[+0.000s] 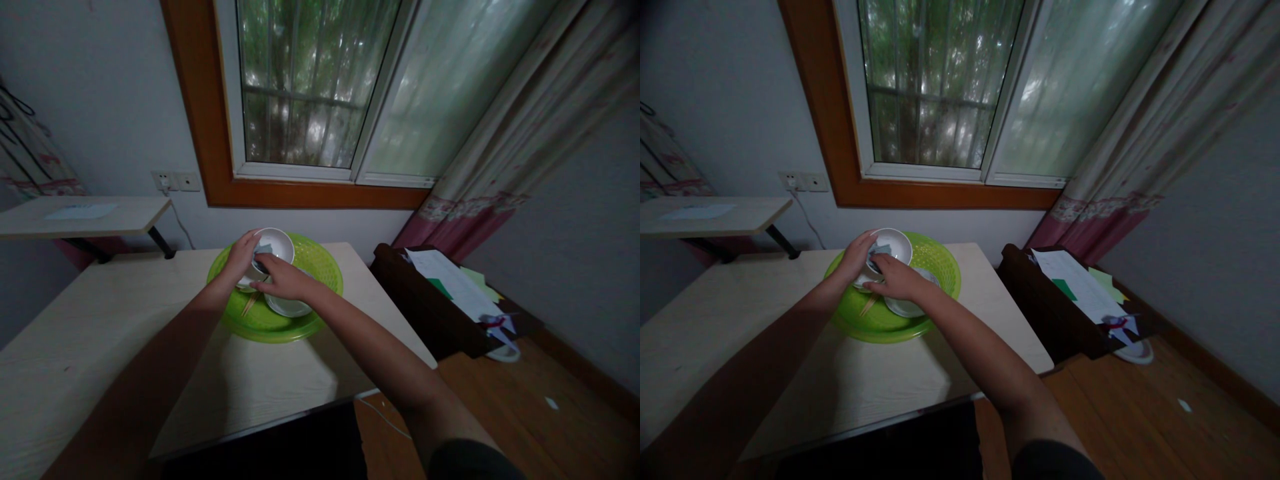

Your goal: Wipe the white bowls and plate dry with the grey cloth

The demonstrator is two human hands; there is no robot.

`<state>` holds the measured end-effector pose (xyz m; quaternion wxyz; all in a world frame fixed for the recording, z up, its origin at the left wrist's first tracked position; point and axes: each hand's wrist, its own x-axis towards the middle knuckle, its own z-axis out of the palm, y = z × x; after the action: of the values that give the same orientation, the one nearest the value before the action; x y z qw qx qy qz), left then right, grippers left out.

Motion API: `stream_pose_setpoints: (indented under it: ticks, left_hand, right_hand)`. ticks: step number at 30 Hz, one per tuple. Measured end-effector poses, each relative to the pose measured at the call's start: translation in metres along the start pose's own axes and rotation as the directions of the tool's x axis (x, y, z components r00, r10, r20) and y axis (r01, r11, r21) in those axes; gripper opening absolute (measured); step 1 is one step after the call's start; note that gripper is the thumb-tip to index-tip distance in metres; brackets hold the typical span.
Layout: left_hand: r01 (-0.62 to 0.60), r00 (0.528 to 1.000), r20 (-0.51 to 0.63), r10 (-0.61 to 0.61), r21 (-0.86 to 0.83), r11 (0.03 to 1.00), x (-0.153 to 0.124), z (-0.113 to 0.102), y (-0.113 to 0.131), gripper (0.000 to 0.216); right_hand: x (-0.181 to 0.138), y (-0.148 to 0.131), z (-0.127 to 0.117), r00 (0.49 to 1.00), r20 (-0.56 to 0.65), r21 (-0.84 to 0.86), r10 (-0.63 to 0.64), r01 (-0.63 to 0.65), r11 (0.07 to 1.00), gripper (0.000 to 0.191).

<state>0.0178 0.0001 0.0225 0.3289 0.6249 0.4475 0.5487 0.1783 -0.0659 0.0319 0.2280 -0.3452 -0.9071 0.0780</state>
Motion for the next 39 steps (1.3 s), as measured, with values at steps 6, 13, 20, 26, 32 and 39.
stream_pose_setpoints:
  ticks: [6,13,20,26,32,39]
  left_hand:
    - [0.005,1.000,0.013,-0.005,-0.039,0.999,-0.001,0.004,-0.003,0.041]
    - [0.025,0.999,0.037,-0.024,-0.037,0.999,0.001,0.002,-0.005,0.047]
    - [0.001,1.000,0.013,-0.001,-0.018,1.000,-0.002,-0.001,0.000,0.048]
    - [0.025,1.000,-0.002,-0.025,0.028,0.999,-0.003,-0.001,0.001,0.045]
    - [0.025,1.000,0.014,-0.025,0.001,1.000,-0.001,0.002,-0.004,0.040]
    - [0.014,0.999,0.038,-0.012,-0.055,0.998,-0.001,0.004,-0.006,0.043]
  right_hand:
    - [-0.002,0.004,0.005,1.000,0.005,-0.238,0.011,-0.010,0.971,0.079]
    - [-0.004,-0.001,0.001,0.993,-0.068,-0.479,0.096,-0.117,0.870,0.083]
    - [-0.006,-0.010,-0.008,0.980,-0.039,-0.531,0.196,-0.186,0.827,0.038]
    - [-0.004,-0.009,-0.010,0.986,0.048,-0.359,0.161,-0.134,0.924,0.030]
    - [0.003,0.000,0.002,1.000,-0.006,-0.064,0.025,-0.025,0.998,0.065]
    - [-0.002,0.001,0.011,0.993,-0.098,-0.366,0.063,-0.095,0.926,0.072]
